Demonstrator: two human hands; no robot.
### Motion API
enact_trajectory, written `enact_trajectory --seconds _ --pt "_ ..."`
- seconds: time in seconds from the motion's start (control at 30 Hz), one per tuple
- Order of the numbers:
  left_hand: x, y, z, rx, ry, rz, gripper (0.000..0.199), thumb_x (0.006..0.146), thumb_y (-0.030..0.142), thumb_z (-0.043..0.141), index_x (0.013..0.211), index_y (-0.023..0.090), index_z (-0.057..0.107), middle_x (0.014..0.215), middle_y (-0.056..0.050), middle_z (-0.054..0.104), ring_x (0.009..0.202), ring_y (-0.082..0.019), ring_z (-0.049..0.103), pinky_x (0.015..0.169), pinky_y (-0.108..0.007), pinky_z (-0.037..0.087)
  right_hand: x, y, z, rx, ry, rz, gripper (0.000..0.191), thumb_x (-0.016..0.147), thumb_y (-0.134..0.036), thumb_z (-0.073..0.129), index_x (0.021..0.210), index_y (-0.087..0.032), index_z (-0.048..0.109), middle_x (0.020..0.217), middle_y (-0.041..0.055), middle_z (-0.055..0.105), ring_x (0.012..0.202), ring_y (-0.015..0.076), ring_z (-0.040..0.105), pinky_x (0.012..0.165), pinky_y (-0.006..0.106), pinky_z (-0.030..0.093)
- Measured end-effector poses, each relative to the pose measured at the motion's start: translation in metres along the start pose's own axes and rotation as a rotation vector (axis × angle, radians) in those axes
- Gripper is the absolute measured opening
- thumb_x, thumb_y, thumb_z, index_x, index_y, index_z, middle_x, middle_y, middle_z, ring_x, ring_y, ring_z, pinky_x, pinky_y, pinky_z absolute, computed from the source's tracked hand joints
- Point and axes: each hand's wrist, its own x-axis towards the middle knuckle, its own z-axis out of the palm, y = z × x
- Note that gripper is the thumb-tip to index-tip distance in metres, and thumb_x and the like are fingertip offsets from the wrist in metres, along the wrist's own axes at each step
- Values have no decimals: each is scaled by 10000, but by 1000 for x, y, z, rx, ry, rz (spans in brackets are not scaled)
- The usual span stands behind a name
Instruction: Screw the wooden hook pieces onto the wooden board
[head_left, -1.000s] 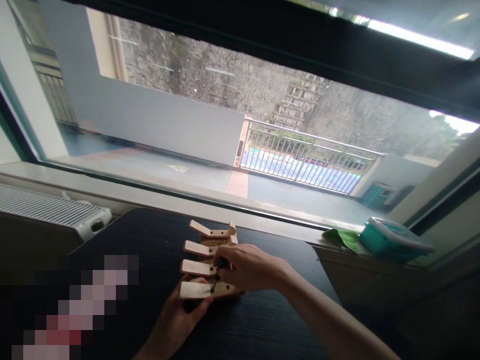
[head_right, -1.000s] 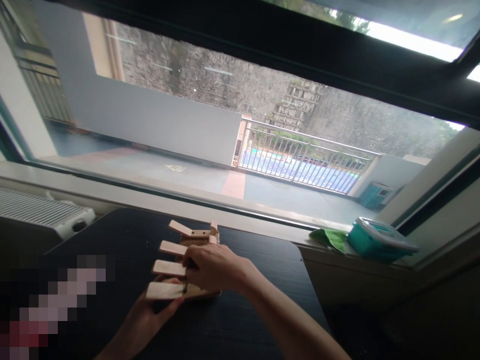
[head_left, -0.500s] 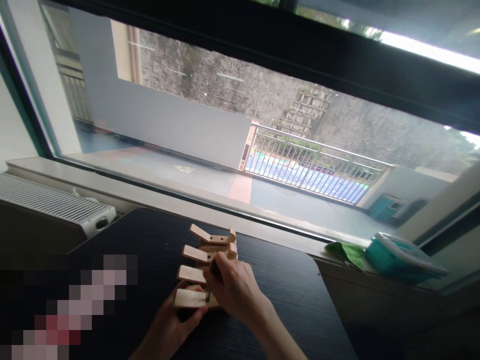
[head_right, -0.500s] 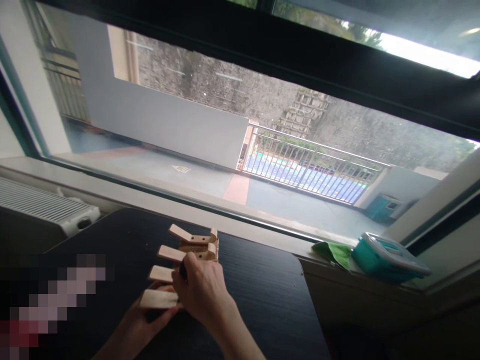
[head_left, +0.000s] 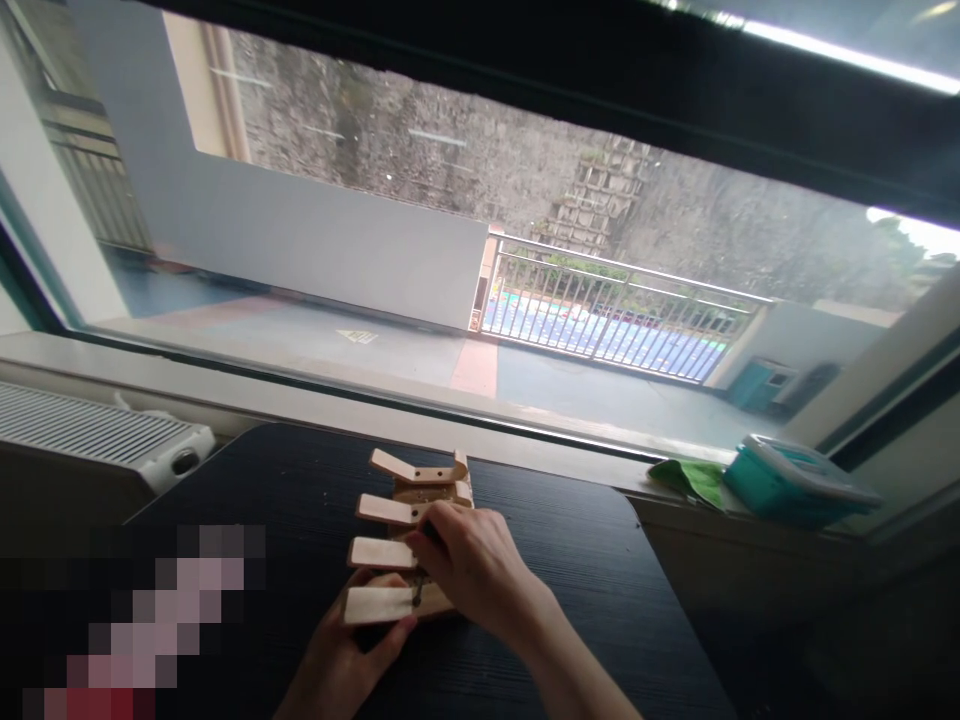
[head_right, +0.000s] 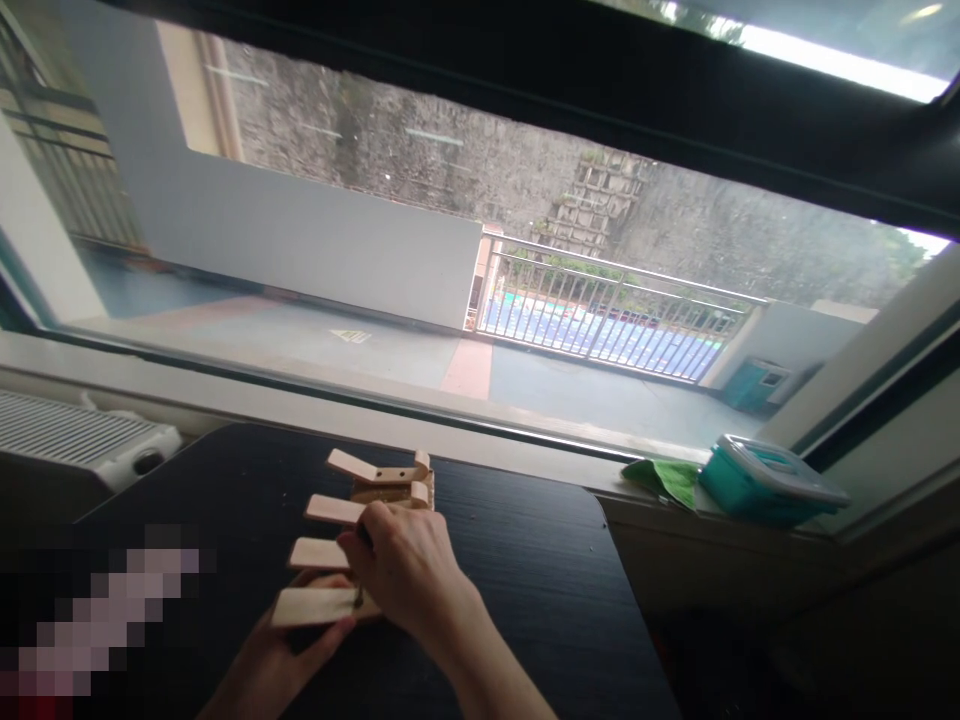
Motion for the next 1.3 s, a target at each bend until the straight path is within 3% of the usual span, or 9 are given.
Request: enact_trajectory --seconds 0.23,0.47,0.57,0.87,1.0,1.17,1.3 --pt "0 -2 2 19 -36 2 231 718 356 680 912 231 662 901 -17 739 807 -198 716 782 -275 588 3 0 16 -103 36 119 256 947 -319 374 779 -187 516 679 -5 633 598 121 557 524 249 210" --pt "2 3 0 -8 -25 -16 236 709 382 682 885 224 679 899 -27 741 829 -217 714 755 -283 596 5 -8 -13 -82 -24 -121 195 904 -259 463 746 -190 554 758 -18 655 679 105 568 556 238 240" --pt "3 4 -2 -28 -43 -28 242 715 375 681 906 227 680 907 -23 739 822 -208 715 741 -268 596 0 -10 -19 -60 -48 -161 178 899 -228 473 745 -189 553 780 -26 660 687 99 563 562 232 255" --pt "1 -4 2 -2 -11 16 237 710 389 679 878 222 683 894 -27 733 832 -219 713 753 -287 598 -12 2 -1 -18 35 66 192 925 -296 449 789 -192 536 761 -16 660 640 113 568 546 248 255" --pt "3 -2 0 -4 -29 -3 260 707 414 675 882 224 693 895 -28 741 833 -227 714 764 -304 597 -11 1 -3 -49 6 98 206 917 -320 455 783 -196 548 737 -14 663 637 121 577 531 253 235" --pt "6 6 -4 -17 -64 -28 253 716 416 658 874 223 706 918 -36 740 863 -237 708 784 -320 591 -8 -2 -23 -94 -148 -77 168 871 -365 533 844 -222 618 790 -9 678 708 147 596 538 253 243" --pt "5 3 -2 -25 -60 -16 236 724 396 661 881 225 700 929 -31 732 853 -224 709 782 -305 590 -3 -7 -35 -141 -282 -215 156 875 -272 525 836 -188 651 787 9 677 719 149 601 567 255 280"
